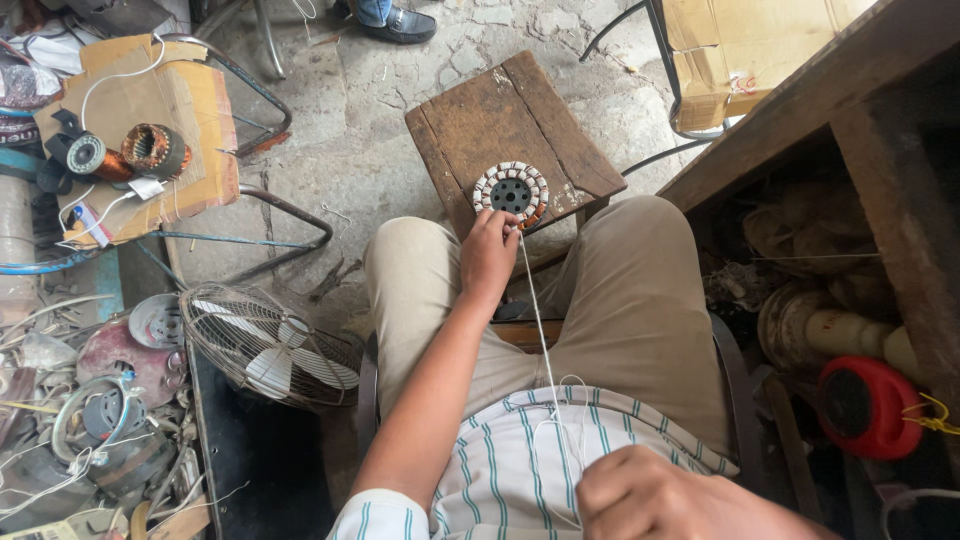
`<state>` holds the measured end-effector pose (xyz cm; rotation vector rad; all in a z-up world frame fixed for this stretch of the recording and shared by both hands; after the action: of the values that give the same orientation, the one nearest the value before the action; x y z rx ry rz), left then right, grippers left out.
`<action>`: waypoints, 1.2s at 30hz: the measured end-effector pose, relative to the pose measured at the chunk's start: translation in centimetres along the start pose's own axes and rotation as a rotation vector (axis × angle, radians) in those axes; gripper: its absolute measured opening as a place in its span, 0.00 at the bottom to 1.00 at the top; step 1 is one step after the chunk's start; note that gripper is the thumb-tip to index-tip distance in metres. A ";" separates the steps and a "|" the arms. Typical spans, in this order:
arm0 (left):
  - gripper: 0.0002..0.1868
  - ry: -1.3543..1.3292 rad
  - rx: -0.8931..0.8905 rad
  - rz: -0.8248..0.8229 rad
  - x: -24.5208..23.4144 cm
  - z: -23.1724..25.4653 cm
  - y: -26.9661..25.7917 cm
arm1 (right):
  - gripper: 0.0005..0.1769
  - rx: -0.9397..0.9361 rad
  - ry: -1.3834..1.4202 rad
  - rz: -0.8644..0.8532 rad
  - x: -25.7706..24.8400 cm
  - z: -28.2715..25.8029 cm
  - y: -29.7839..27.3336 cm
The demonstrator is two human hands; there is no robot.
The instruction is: The person sits on the floor and winds white insulated wire by hand around the slots of a motor stator placed on a small wooden stool. They repeatedly pull the wire through the slots and adjust the winding pattern.
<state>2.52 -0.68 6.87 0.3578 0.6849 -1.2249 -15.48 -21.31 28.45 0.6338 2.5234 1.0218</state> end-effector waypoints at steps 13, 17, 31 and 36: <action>0.06 0.116 0.573 -0.309 -6.7 3.7 -8.8 | 0.22 0.136 -0.132 0.421 -4.8 -1.0 1.0; 0.06 -0.159 0.449 -0.567 -9.8 0.8 -14.8 | 0.15 0.460 0.164 0.966 -8.9 3.3 0.4; 0.42 -1.523 -0.096 -0.772 -19.7 -14.2 -19.4 | 0.09 0.575 0.951 1.123 -16.3 25.3 -5.6; 0.40 -1.615 -0.174 -0.448 -23.5 -16.3 -18.8 | 0.14 0.692 0.769 1.229 -17.1 27.9 -9.5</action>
<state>-24.02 20.33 11.97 -0.9459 -0.5777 -1.4104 9.35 -20.60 5.19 2.6315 3.0510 0.6694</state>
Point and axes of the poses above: each hand's wrist, its own y-axis towards the middle knuckle, its own x-axis out of the palm, z = x × y, the point moved 3 cm from there along y, towards the middle knuckle, and after that the axes turned 15 degrees about -x, right-handed, at the moved point
